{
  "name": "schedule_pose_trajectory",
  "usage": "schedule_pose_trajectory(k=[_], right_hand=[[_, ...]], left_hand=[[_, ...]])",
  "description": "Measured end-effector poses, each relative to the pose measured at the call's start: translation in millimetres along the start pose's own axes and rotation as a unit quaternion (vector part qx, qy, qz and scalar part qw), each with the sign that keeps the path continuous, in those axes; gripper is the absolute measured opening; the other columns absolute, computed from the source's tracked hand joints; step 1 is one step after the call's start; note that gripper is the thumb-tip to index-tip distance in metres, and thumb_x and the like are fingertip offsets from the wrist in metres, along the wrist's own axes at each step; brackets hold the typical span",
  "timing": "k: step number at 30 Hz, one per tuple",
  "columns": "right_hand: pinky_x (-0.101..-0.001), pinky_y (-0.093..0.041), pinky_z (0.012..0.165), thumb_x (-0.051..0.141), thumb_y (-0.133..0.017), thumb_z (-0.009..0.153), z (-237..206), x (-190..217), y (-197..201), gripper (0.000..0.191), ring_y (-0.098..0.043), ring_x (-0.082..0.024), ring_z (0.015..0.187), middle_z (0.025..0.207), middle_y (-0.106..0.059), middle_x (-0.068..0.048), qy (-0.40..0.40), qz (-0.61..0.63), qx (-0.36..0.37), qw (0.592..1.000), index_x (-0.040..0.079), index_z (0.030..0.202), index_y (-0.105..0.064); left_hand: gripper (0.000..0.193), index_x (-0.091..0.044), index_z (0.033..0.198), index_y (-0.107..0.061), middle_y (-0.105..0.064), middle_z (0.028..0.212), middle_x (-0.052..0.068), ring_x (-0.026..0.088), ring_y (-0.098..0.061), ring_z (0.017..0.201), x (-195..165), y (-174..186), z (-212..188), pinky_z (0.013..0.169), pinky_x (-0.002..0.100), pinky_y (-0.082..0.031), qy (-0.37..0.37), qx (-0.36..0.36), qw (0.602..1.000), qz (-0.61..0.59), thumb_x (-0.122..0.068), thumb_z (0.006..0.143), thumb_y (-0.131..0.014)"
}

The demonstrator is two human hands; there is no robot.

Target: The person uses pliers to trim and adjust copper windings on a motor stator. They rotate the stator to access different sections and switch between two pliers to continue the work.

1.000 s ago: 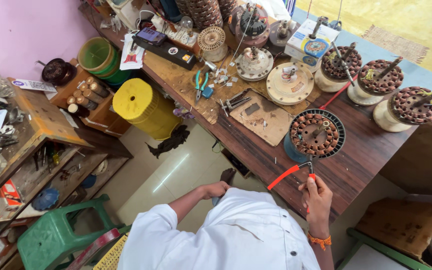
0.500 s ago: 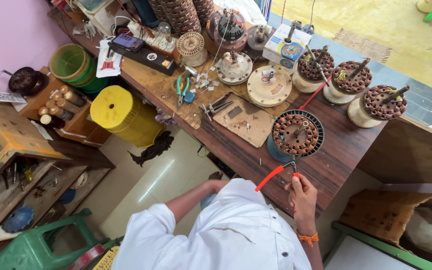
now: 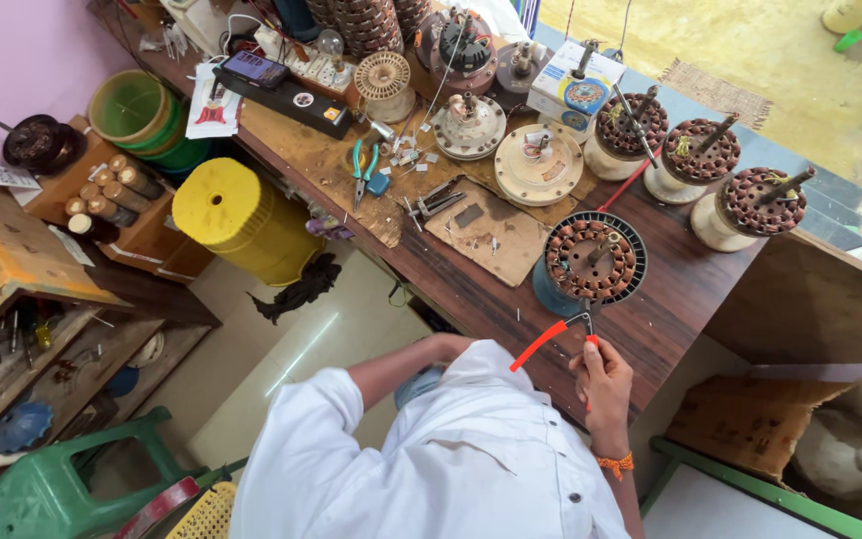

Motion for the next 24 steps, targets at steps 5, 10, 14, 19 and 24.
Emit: schedule_pose_trajectory(k=[5,10,14,19,24], right_hand=[[-0.0216,-0.031,0.038,0.017,-0.055,0.106,0.2,0.8,-1.3,0.026,-0.038,-0.002,0.044,0.078,-0.064,-0.008,0.009,0.002,0.005,1.000,-0.003,0.119,-0.063],[-0.0219,-0.030,0.038,0.017,-0.054,0.105,-1.3,2.9,-1.9,0.027,-0.037,-0.003,0.043,0.077,-0.064,-0.008,0.003,-0.001,-0.001,1.000,-0.003,0.120,-0.065],[-0.0215,-0.031,0.038,0.017,-0.053,0.105,-4.9,5.7,-4.4,0.026,-0.037,-0.002,0.042,0.076,-0.063,-0.007,-0.004,-0.001,-0.009,1.000,-0.001,0.120,-0.064],[-0.0209,-0.030,0.038,0.018,-0.051,0.107,-9.8,12.3,-12.8,0.026,-0.036,-0.002,0.044,0.076,-0.061,-0.006,0.003,-0.022,0.007,1.000,-0.002,0.116,-0.064],[-0.0209,-0.029,0.037,0.018,-0.050,0.107,-11.5,16.2,-14.8,0.025,-0.036,-0.002,0.043,0.076,-0.061,-0.006,0.002,-0.020,0.001,1.000,-0.001,0.115,-0.064]], left_hand=[[0.057,0.000,0.143,-0.059,-0.061,0.144,0.014,0.023,-0.056,0.131,-1.2,-3.1,6.6,0.112,0.042,-0.046,-0.018,-0.031,0.999,-0.008,-0.030,0.097,-0.076],[0.048,-0.001,0.135,-0.066,-0.068,0.137,0.014,0.025,-0.063,0.125,-1.5,4.6,-4.8,0.107,0.040,-0.050,0.004,-0.082,0.965,0.249,-0.026,0.095,-0.074],[0.053,-0.005,0.144,-0.054,-0.057,0.147,0.009,0.019,-0.052,0.135,-11.3,-13.4,-2.5,0.114,0.036,-0.041,-0.036,0.094,0.989,0.104,-0.028,0.098,-0.070],[0.050,-0.002,0.143,-0.057,-0.061,0.140,0.012,0.020,-0.056,0.125,7.5,-15.5,9.3,0.106,0.039,-0.047,0.040,-0.039,0.998,-0.024,-0.022,0.099,-0.070],[0.052,0.003,0.142,-0.058,-0.062,0.142,0.016,0.027,-0.057,0.130,-6.7,-14.5,12.2,0.109,0.042,-0.046,0.044,0.056,0.997,-0.005,-0.028,0.101,-0.067]])
Point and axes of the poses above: each hand's wrist, its own z-axis towards the middle knuckle, its own y-axis out of the back of the hand, x = y × z, the point moved 9 cm from there along z, towards the middle knuckle
